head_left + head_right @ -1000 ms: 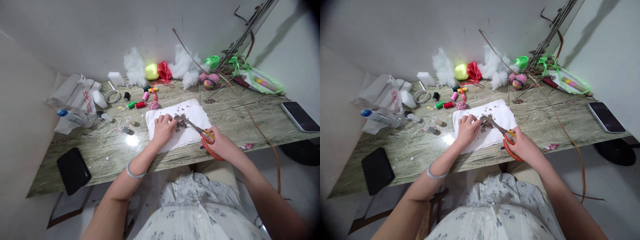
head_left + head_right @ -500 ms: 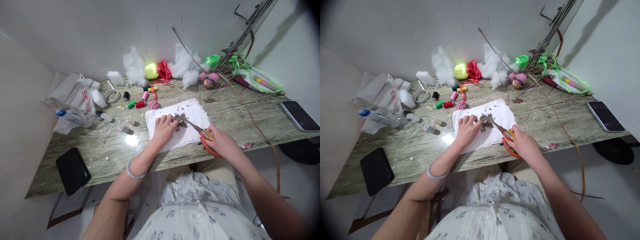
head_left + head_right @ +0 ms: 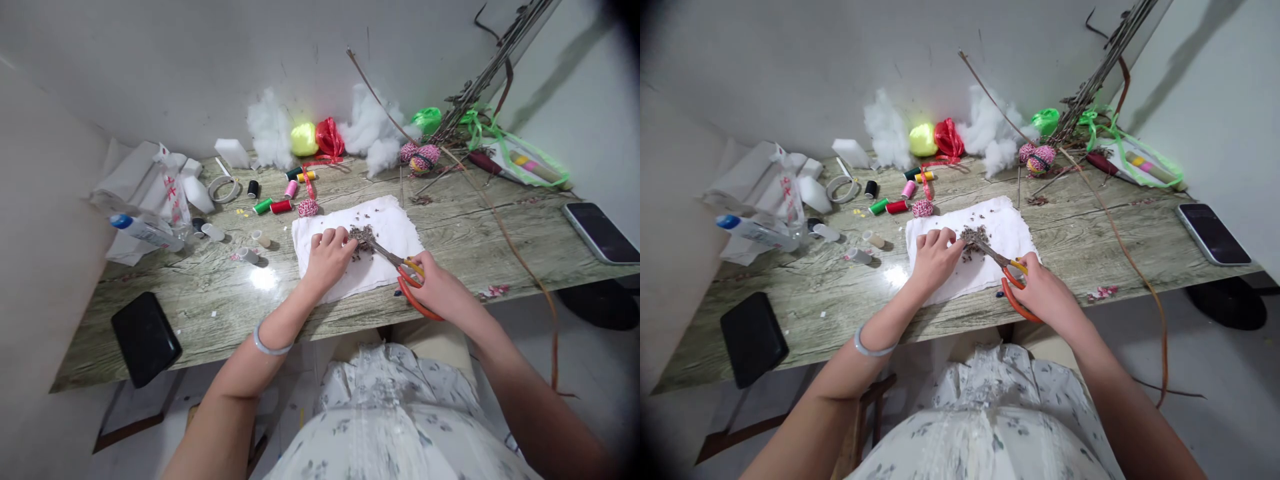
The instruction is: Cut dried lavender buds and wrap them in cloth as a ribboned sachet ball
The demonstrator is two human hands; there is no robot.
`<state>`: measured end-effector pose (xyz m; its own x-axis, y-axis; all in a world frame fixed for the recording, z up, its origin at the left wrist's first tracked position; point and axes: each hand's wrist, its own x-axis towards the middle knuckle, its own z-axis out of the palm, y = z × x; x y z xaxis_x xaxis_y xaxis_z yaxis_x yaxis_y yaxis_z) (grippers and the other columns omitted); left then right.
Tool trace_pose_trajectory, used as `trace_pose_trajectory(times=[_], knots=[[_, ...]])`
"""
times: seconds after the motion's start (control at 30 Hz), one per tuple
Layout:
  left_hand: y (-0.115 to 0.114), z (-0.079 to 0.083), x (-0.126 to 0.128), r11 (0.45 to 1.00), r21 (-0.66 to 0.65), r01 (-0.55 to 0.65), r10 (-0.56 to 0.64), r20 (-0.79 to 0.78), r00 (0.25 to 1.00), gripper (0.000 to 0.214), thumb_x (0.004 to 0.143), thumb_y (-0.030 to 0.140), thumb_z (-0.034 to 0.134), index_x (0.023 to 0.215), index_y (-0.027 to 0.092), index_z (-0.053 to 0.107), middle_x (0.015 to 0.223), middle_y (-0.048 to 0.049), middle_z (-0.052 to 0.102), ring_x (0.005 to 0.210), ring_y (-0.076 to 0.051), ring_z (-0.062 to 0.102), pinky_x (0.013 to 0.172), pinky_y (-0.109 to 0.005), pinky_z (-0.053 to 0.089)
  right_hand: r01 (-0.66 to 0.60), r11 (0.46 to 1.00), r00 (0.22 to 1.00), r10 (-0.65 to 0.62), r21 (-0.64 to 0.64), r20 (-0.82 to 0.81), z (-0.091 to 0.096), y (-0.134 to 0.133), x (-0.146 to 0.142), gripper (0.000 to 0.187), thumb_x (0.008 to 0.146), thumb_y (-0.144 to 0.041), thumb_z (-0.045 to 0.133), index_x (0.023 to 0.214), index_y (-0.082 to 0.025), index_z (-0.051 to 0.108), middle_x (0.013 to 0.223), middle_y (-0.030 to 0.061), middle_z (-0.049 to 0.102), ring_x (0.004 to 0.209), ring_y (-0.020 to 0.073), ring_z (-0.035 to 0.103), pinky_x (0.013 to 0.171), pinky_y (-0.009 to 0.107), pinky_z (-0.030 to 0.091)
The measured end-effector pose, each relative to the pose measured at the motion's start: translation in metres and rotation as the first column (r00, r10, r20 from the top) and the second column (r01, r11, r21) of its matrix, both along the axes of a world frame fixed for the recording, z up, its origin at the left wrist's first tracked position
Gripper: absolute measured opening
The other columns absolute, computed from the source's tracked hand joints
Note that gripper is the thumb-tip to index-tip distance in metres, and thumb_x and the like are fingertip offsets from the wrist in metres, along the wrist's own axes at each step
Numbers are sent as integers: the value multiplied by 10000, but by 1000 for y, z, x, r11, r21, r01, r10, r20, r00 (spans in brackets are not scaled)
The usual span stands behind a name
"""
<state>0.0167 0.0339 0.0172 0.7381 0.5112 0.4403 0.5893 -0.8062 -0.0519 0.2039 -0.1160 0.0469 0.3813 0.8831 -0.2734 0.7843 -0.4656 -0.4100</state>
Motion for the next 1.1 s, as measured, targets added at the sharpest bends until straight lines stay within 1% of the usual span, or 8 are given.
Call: trace_pose_trajectory(times=[0.17, 0.4, 0.5, 0.6, 0.7, 0.83, 1.03, 1.1], knots=[[0, -1, -1, 997, 75, 2, -2, 0, 1000, 151, 921, 191, 447, 861, 237, 578, 965, -64, 575, 880, -215, 445, 731, -368, 264, -22, 1000, 999, 22, 3, 30, -2, 2, 3, 416, 781, -567, 508, 1028, -243, 425, 739, 31, 641, 584, 213, 576, 502, 258, 297], [1, -3, -1, 1000, 11, 7, -7, 0, 1000, 150, 915, 178, 452, 880, 242, 583, 987, -69, 572, 895, -219, 439, 739, -376, 263, -64, 998, 991, 61, 17, 118, -4, -1, 10, 305, 805, -520, 486, 948, -255, 441, 665, 12, 603, 557, 212, 550, 491, 257, 271], [1, -3, -1, 1000, 24, 5, -5, -1, 1000, 164, 921, 184, 439, 881, 243, 586, 987, -70, 569, 898, -221, 439, 743, -378, 263, -21, 1000, 997, 19, 21, 80, -3, -3, 10, 294, 814, -509, 471, 957, -253, 438, 673, 15, 615, 567, 214, 563, 491, 258, 288], [0, -2, 0, 1000, -14, 11, -10, 11, 1000, 160, 917, 183, 447, 888, 244, 592, 988, -77, 563, 899, -220, 440, 741, -374, 265, 21, 999, 1000, -21, 25, 4, -4, -4, 7, 414, 776, -549, 522, 1033, -239, 427, 755, 41, 660, 598, 219, 592, 500, 261, 319], [-1, 0, 0, 999, -48, 17, -16, 27, 1000, 161, 917, 180, 452, 889, 248, 594, 986, -76, 565, 898, -220, 438, 740, -372, 263, 29, 999, 1000, -29, 20, -8, -5, -4, 4, 523, 732, -594, 565, 1071, -225, 417, 838, 76, 676, 639, 231, 610, 515, 268, 332], [-1, 1, 0, 999, -37, 12, -11, 24, 1000, 180, 920, 165, 437, 888, 248, 593, 975, -70, 575, 890, -218, 434, 740, -376, 259, 22, 1000, 999, -21, 2, -38, -4, -3, 1, 526, 724, -603, 571, 1061, -234, 408, 843, 68, 680, 656, 234, 617, 520, 268, 337], [0, 0, 0, 999, 51, -11, 11, 7, 1000, 165, 910, 161, 449, 871, 248, 584, 976, -62, 578, 871, -216, 443, 739, -371, 264, 17, 1000, 996, -18, -20, -87, -3, -2, 1, 448, 760, -576, 540, 1029, -245, 401, 888, 72, 688, 663, 226, 619, 509, 262, 337], [0, 0, 0, 1000, 28, -7, 7, 19, 1000, 161, 907, 163, 455, 870, 251, 585, 978, -64, 571, 881, -218, 445, 740, -369, 267, 12, 1000, 996, -12, -6, -84, -5, -1, 2, 424, 769, -564, 532, 1024, -247, 410, 878, 65, 685, 635, 218, 609, 502, 260, 327]])
